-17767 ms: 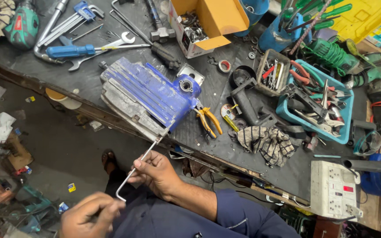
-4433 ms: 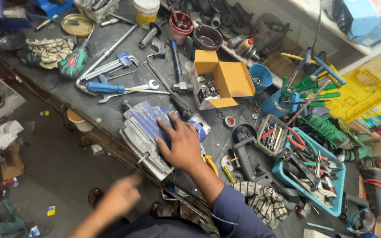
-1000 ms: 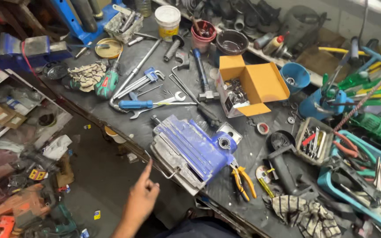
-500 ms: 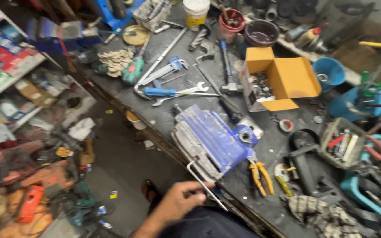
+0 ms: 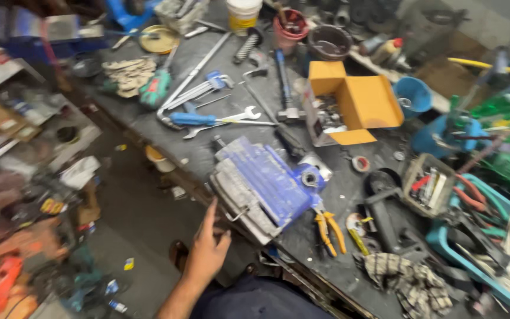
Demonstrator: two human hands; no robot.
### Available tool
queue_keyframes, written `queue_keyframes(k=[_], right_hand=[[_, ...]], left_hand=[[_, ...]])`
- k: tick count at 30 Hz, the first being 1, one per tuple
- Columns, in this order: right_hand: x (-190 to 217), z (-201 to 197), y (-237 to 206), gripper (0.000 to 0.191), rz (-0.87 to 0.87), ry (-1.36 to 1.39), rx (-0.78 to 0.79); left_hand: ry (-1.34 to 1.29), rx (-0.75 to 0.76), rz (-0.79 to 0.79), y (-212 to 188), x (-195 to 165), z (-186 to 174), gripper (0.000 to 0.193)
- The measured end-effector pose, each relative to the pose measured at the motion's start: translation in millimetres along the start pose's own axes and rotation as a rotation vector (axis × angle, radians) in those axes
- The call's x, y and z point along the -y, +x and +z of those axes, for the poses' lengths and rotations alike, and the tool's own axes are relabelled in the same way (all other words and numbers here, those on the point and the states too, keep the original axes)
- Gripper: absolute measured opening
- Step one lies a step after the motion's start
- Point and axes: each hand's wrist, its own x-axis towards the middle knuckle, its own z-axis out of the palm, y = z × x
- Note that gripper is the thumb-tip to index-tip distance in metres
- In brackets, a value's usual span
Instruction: The person wipes a blue motorcycle engine cover with a rag, then uses a long hex key to loosen and remove fasteners from the cover on the workbench, handling small parts and a box of components while working at the bench.
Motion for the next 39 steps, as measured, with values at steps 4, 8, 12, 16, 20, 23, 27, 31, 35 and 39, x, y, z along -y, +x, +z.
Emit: queue_keyframes(k=[4, 8, 12, 16, 20, 23, 27, 31, 35, 39], right_hand=[[16.2, 16.1, 37.9, 0.047, 0.056, -0.016, 0.135], [-11.1, 71.6, -35.4, 0.046, 0.405, -0.200, 0.619], [-46.7, 80.4, -148.7, 0.049, 0.440, -0.403, 0.712], [-58.9, 81.3, -183.6, 0.056, 0.432, -0.536, 0.793], [-57.8, 92.4, -166.8, 0.059, 0.305, -0.597, 0.781], [-61.4, 95.9, -167.6, 0.054, 0.260, -0.614, 0.770], [-71.4, 95.2, -189.1, 0.047, 0.227, -0.606, 0.732], [-65.0, 101.8, -205.6, 0.036, 0.371, -0.590, 0.678], [-38.3, 116.3, -236.0, 0.027, 0.218, -0.126, 0.749], [-25.0, 138.4, -324.8, 0.027, 0.679, 0.256, 1.221]], left_hand=[[0.164, -0.073, 0.052, -13.5, -11.9, 15.9, 0.076], [0.171, -0.296, 0.402, -8.6, -32.0, 8.2, 0.061], [0.334, -0.148, 0.452, -4.7, -37.3, -0.9, 0.030], [0.061, -0.110, 0.347, 8.7, -18.2, 12.8, 0.020], [-0.176, -0.050, 0.096, 8.4, 17.8, 12.4, 0.017], [-0.053, -0.021, -0.033, -9.7, 46.6, -4.3, 0.019], [-0.022, -0.008, -0.289, -32.7, 87.5, -30.6, 0.020], [0.128, -0.159, -0.408, -68.7, 140.1, -55.5, 0.023], [0.306, -0.252, -0.686, -134.7, 204.6, -75.3, 0.029], [0.536, -0.004, -0.937, -184.6, 266.5, -90.8, 0.031]])
